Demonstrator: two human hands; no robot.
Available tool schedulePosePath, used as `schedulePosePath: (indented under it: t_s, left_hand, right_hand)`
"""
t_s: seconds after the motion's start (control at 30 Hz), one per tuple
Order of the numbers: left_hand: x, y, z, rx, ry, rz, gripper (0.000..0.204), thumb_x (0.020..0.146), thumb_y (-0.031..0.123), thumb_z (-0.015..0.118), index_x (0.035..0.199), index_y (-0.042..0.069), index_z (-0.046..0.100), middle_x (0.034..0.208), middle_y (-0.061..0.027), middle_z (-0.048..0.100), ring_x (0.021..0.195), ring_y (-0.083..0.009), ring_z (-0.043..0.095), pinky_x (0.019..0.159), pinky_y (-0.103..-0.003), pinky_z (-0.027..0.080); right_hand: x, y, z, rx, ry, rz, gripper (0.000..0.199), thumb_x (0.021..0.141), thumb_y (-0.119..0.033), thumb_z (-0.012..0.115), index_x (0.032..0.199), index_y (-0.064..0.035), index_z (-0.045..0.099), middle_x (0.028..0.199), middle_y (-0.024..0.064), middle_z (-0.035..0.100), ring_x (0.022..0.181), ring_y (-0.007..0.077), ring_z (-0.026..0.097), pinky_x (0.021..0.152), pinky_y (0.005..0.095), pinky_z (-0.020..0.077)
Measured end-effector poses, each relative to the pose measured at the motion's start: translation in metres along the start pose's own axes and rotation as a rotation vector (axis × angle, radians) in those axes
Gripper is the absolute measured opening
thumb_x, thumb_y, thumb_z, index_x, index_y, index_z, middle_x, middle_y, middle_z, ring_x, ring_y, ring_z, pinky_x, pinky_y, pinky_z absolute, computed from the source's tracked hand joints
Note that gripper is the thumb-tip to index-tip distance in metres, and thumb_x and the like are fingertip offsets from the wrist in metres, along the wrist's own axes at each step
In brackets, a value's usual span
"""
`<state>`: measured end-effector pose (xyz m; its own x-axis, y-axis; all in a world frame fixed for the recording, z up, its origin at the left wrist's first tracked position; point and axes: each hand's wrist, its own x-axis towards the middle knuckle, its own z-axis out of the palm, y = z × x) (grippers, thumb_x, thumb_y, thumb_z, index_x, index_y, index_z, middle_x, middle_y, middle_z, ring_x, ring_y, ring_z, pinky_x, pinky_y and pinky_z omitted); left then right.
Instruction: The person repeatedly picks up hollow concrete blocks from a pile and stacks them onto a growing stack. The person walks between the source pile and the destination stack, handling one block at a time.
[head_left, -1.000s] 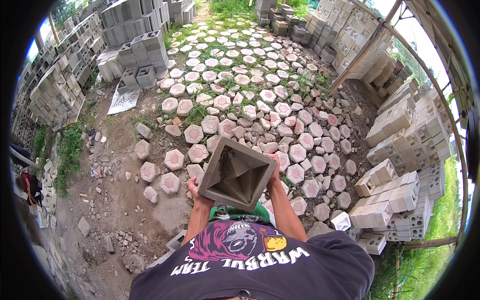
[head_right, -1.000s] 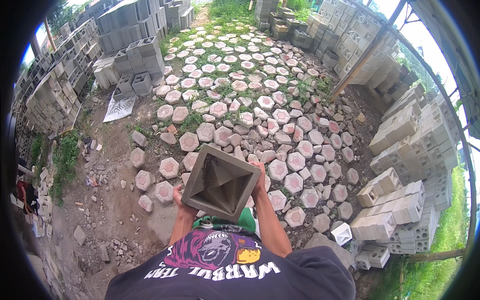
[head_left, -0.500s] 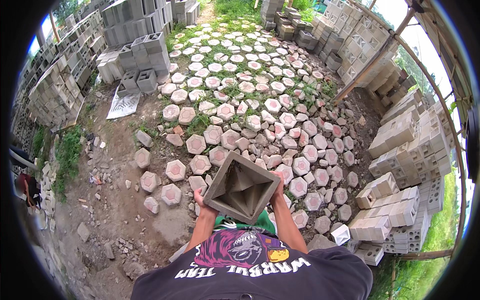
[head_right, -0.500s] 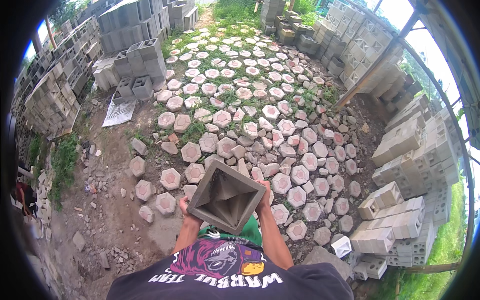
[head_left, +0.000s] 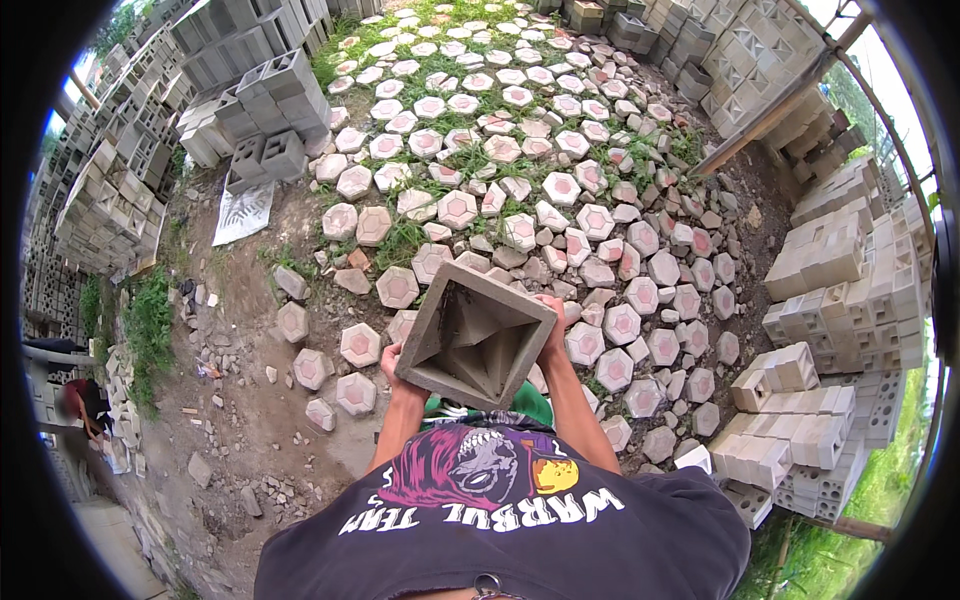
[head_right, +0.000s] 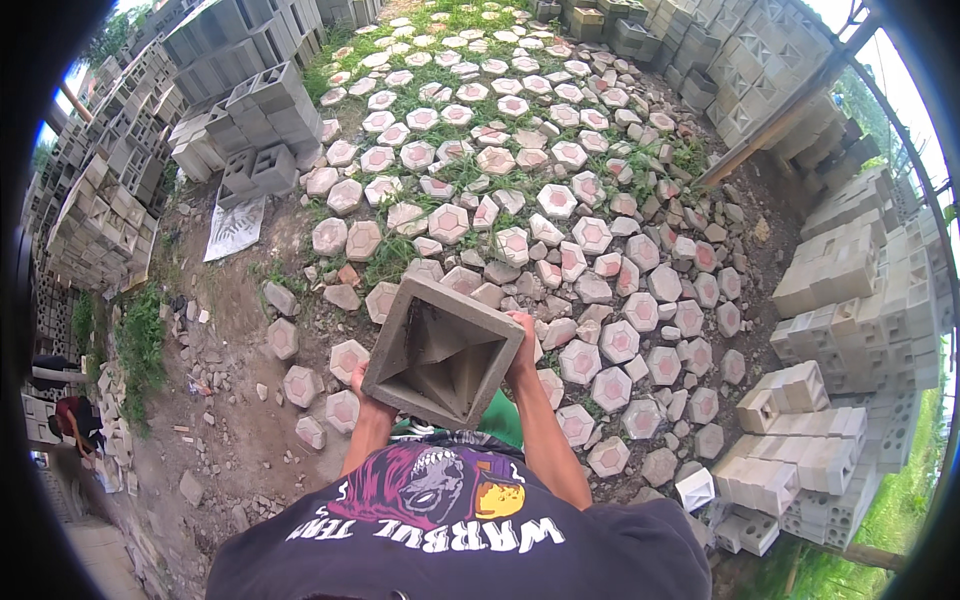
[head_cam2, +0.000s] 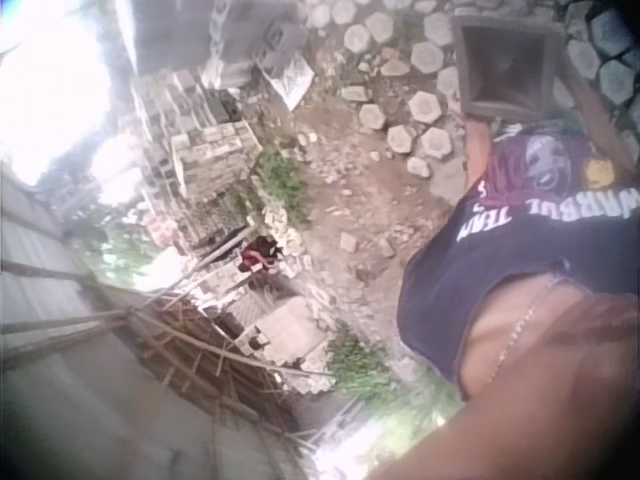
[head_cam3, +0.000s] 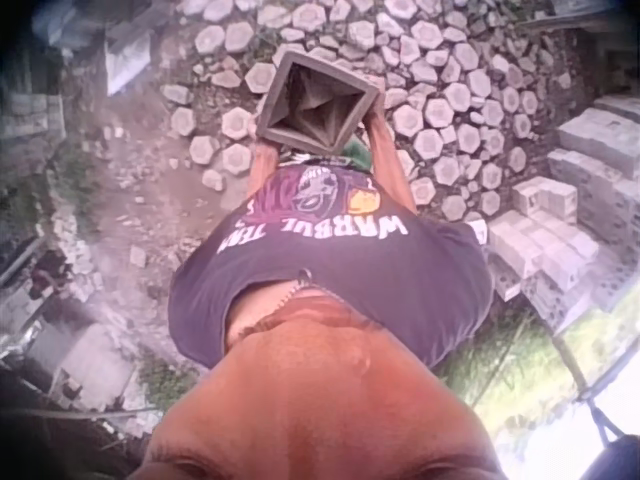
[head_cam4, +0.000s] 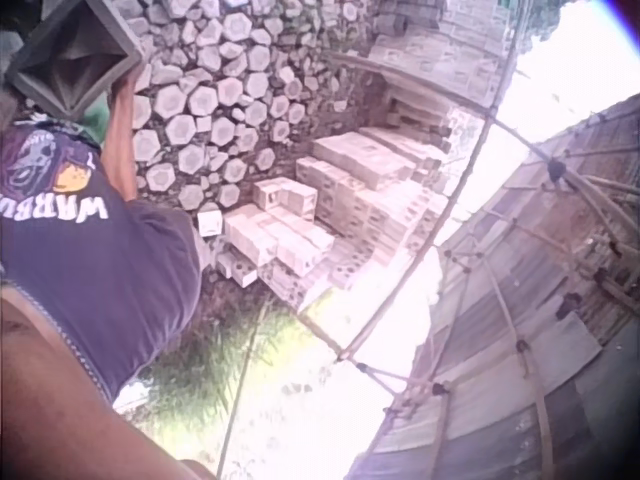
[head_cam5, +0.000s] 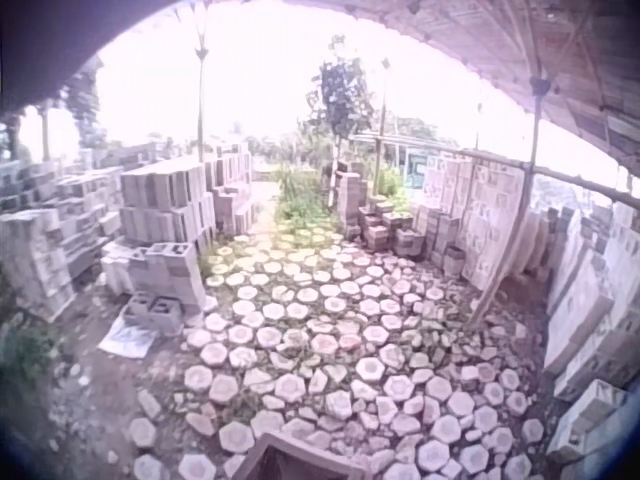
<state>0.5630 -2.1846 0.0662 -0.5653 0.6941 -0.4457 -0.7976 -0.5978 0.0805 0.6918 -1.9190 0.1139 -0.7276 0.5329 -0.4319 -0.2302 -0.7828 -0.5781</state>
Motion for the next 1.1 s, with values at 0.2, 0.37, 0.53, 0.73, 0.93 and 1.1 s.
schedulePosePath:
  t_s: [0.2,0.37,0.53,0.73,0.93,1.1]
  left_hand:
    - [0.046,-0.023,0.128,0.13,0.268,0.003,0.043,0.081,0.036,0.04,0.094,0.001,0.062,0.092,-0.0142,0.067,0.081,-0.0298,0.062,0.079,-0.041,0.05]
    - [0.106,-0.009,0.128,0.172,0.264,-0.049,0.051,0.081,0.041,0.039,0.102,0.0,0.061,0.099,-0.0166,0.066,0.087,-0.0325,0.061,0.084,-0.044,0.048]
    - [0.178,-0.006,0.157,0.228,0.216,-0.12,0.054,0.082,0.043,0.038,0.106,-0.001,0.059,0.103,-0.0182,0.064,0.089,-0.0333,0.06,0.086,-0.045,0.047]
    - [0.291,0.021,0.196,0.224,0.163,-0.258,0.052,0.082,0.043,0.038,0.105,0.001,0.059,0.101,-0.0177,0.063,0.087,-0.0323,0.059,0.085,-0.044,0.047]
    - [0.425,0.079,0.267,0.303,0.143,-0.376,0.068,0.08,0.049,0.039,0.121,-0.003,0.052,0.116,-0.0214,0.059,0.1,-0.0358,0.056,0.094,-0.046,0.042]
    - [0.488,0.112,0.361,0.321,0.202,-0.433,0.065,0.08,0.049,0.04,0.116,-0.003,0.054,0.112,-0.0209,0.061,0.097,-0.0352,0.056,0.09,-0.046,0.044]
  right_hand:
    - [0.058,-0.038,0.001,0.042,0.092,-0.052,0.036,0.084,-0.038,0.047,0.094,-0.0052,0.058,0.084,0.0072,0.06,0.079,0.0204,0.057,0.075,0.0338,0.0472]
    - [0.093,-0.059,0.01,0.058,0.093,-0.081,0.039,0.083,-0.038,0.044,0.096,-0.0032,0.058,0.084,0.0085,0.061,0.076,0.0212,0.058,0.072,0.0345,0.0486]
    - [0.135,-0.089,0.017,0.14,0.161,-0.111,0.039,0.081,-0.034,0.043,0.099,-0.0019,0.058,0.088,0.0106,0.063,0.075,0.0224,0.06,0.071,0.0341,0.0502]
    - [0.211,-0.116,0.038,0.121,0.217,-0.214,0.045,0.08,-0.034,0.042,0.105,-0.0006,0.059,0.097,0.0118,0.064,0.086,0.0238,0.06,0.081,0.0372,0.0481]
    - [0.309,-0.14,0.105,0.138,0.262,-0.326,0.046,0.085,-0.038,0.039,0.109,-0.0033,0.056,0.102,0.0105,0.061,0.093,0.0233,0.057,0.084,0.0361,0.0454]
    - [0.375,-0.173,0.163,0.148,0.381,-0.397,0.044,0.087,-0.037,0.037,0.109,-0.0026,0.055,0.102,0.0114,0.061,0.093,0.0236,0.058,0.084,0.0373,0.0465]
